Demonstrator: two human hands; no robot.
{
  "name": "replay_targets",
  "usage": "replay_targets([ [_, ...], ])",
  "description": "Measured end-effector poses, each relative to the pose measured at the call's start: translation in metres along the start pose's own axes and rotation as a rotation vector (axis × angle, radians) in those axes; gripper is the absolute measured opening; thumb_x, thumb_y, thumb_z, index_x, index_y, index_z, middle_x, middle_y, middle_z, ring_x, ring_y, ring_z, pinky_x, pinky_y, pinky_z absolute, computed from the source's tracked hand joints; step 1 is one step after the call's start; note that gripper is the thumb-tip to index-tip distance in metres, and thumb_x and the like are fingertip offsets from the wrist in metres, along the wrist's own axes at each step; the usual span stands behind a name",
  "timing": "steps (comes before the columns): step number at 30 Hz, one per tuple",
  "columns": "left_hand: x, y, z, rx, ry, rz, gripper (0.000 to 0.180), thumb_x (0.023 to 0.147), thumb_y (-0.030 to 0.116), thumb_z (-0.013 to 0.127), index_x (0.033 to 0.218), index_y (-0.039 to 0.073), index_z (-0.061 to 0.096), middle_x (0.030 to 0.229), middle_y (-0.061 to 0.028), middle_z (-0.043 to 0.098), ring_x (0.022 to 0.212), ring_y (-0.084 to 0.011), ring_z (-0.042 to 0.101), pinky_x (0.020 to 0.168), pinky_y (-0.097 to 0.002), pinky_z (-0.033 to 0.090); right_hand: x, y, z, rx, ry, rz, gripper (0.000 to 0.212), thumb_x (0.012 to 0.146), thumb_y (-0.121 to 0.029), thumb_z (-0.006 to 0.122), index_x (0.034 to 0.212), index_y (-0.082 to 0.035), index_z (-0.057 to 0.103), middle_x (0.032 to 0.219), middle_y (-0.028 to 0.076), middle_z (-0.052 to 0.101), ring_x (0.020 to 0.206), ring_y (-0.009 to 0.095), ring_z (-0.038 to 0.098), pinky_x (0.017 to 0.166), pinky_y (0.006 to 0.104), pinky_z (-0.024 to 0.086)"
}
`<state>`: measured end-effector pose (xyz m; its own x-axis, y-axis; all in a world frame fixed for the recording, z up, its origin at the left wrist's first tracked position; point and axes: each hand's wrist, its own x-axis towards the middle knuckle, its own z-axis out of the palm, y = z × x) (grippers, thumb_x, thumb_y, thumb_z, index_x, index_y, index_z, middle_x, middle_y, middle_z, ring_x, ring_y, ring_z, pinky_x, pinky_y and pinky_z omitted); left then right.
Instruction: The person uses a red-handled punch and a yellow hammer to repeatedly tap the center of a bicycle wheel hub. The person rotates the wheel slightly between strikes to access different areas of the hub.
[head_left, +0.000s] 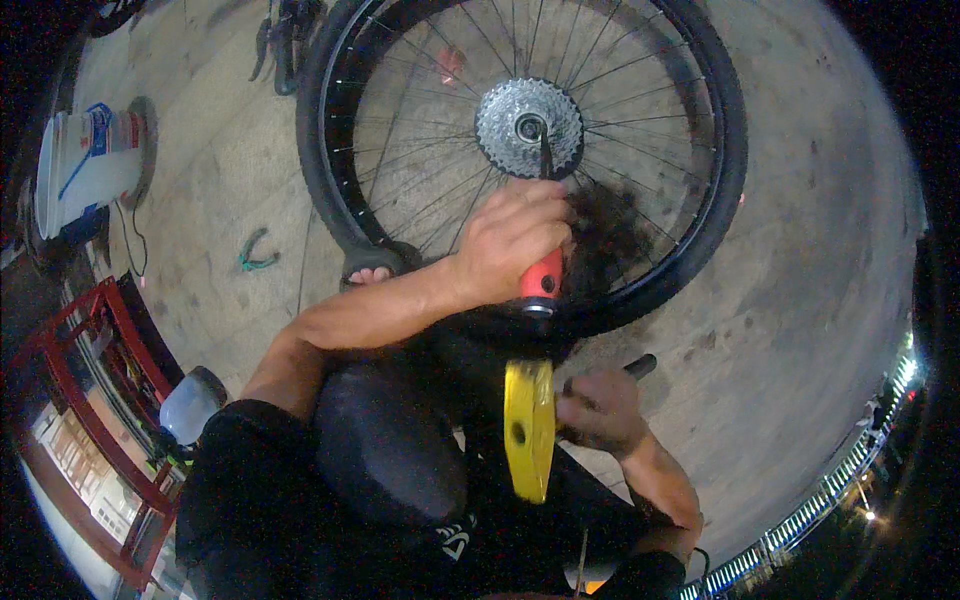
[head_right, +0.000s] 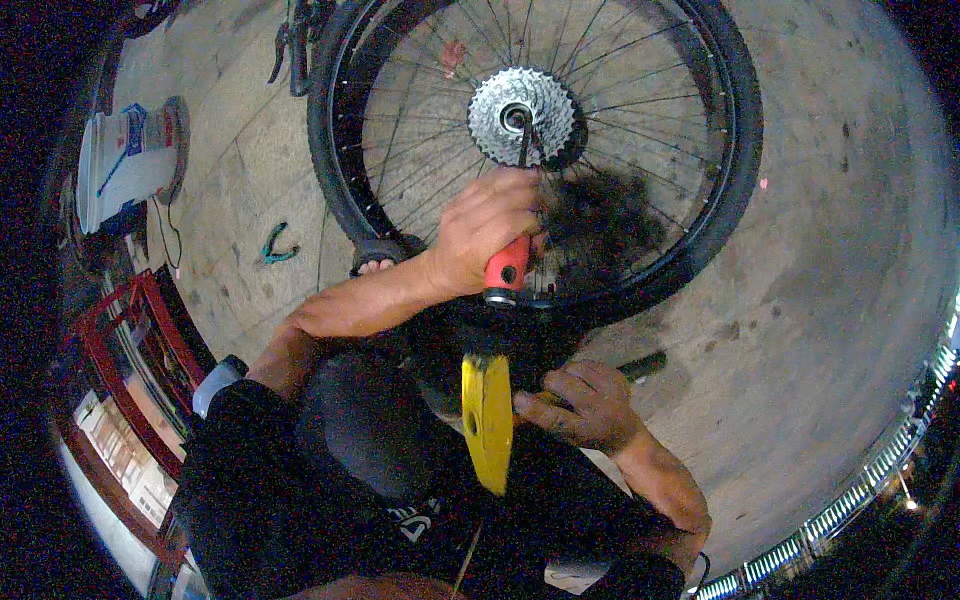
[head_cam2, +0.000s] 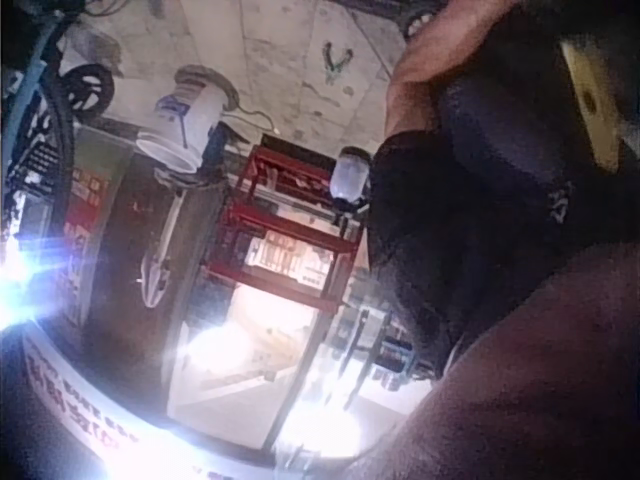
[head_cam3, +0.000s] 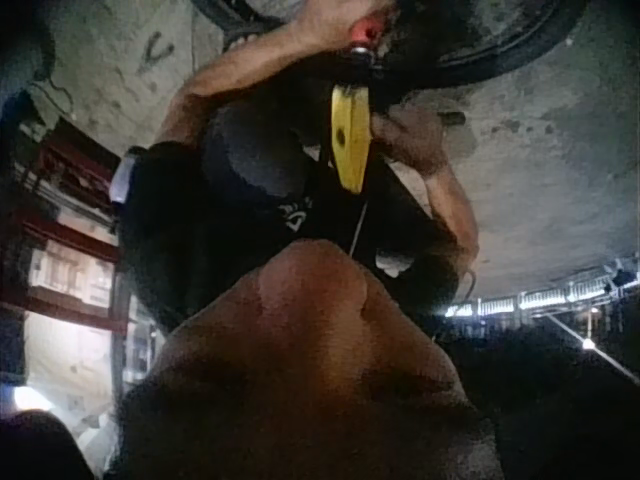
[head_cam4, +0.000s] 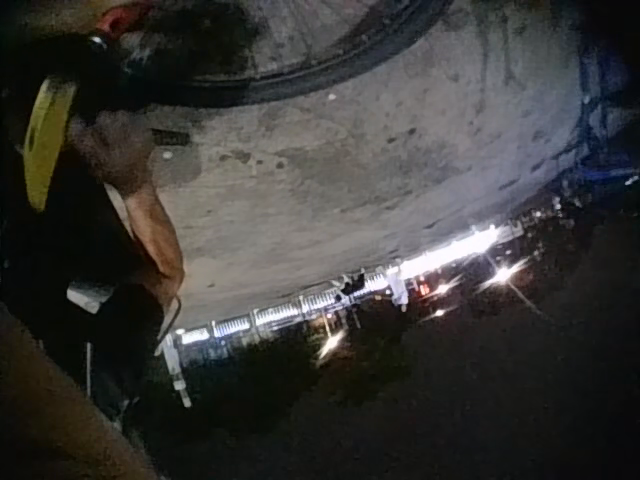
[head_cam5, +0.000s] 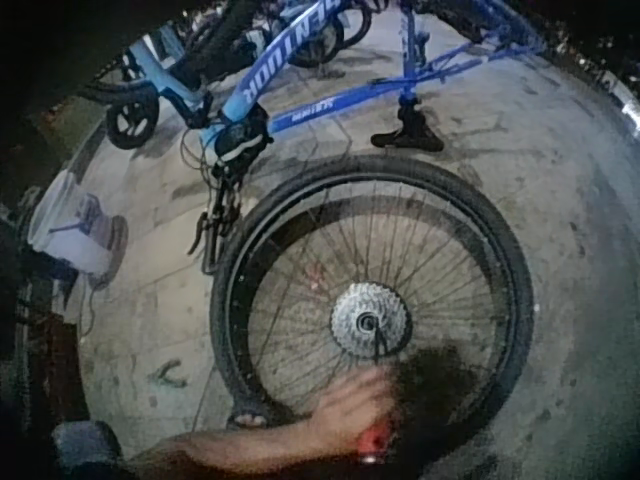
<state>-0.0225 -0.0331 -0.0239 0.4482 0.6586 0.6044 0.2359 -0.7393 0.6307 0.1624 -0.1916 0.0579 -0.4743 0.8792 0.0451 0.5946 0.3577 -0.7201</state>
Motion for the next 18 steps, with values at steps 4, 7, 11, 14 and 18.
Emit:
replay_targets([
  [4, 0.004, 0.003, 0.002, 0.032, 0.014, 0.007, 0.021, 0.067, 0.011, 0.073, 0.084, 0.008, 0.060, 0.098, -0.0085, 0.065, 0.100, -0.0302, 0.064, 0.083, -0.0405, 0.050, -0.014, 0.008, 0.006, 0.013, 0.055, -0.021, 0.041, 0.074, -0.017, 0.076, 0.110, -0.032, 0.065, 0.071, 0.000, 0.054, 0.058, 0.022, 0.055, 0.047, 0.0348, 0.047],
  [7, 0.002, 0.002, 0.004, 0.020, 0.000, -0.006, 0.028, 0.067, 0.010, 0.076, 0.090, 0.008, 0.060, 0.101, -0.0107, 0.065, 0.105, -0.0338, 0.063, 0.088, -0.0452, 0.050, -0.011, 0.007, 0.006, 0.016, 0.103, -0.056, 0.041, 0.075, -0.015, 0.076, 0.112, -0.030, 0.065, 0.074, 0.002, 0.055, 0.059, 0.023, 0.057, 0.048, 0.0354, 0.048],
  [11, -0.002, -0.003, 0.008, 0.017, 0.011, -0.004, 0.032, 0.067, 0.010, 0.078, 0.092, 0.008, 0.060, 0.103, -0.0113, 0.065, 0.107, -0.0350, 0.063, 0.090, -0.0471, 0.050, -0.016, 0.010, 0.005, 0.031, 0.080, -0.093, 0.043, 0.074, -0.015, 0.076, 0.114, -0.028, 0.065, 0.084, 0.002, 0.059, 0.063, 0.023, 0.060, 0.050, 0.0353, 0.050],
  [14, 0.002, 0.000, 0.001, -0.016, -0.002, -0.048, 0.029, 0.069, 0.011, 0.079, 0.090, 0.009, 0.059, 0.102, -0.0103, 0.066, 0.106, -0.0341, 0.064, 0.090, -0.0462, 0.050, -0.017, 0.008, 0.009, 0.048, 0.137, -0.092, 0.049, 0.071, -0.017, 0.076, 0.117, -0.027, 0.063, 0.086, 0.003, 0.059, 0.063, 0.023, 0.060, 0.051, 0.0344, 0.051],
  [18, 0.001, -0.002, 0.000, -0.019, 0.008, -0.053, 0.027, 0.071, 0.012, 0.079, 0.088, 0.009, 0.059, 0.101, -0.0094, 0.067, 0.106, -0.0330, 0.064, 0.089, -0.0443, 0.051, -0.015, 0.012, 0.009, 0.077, 0.114, -0.056, 0.046, 0.073, -0.016, 0.075, 0.117, -0.024, 0.064, 0.086, 0.003, 0.059, 0.063, 0.022, 0.060, 0.052, 0.0328, 0.050],
])
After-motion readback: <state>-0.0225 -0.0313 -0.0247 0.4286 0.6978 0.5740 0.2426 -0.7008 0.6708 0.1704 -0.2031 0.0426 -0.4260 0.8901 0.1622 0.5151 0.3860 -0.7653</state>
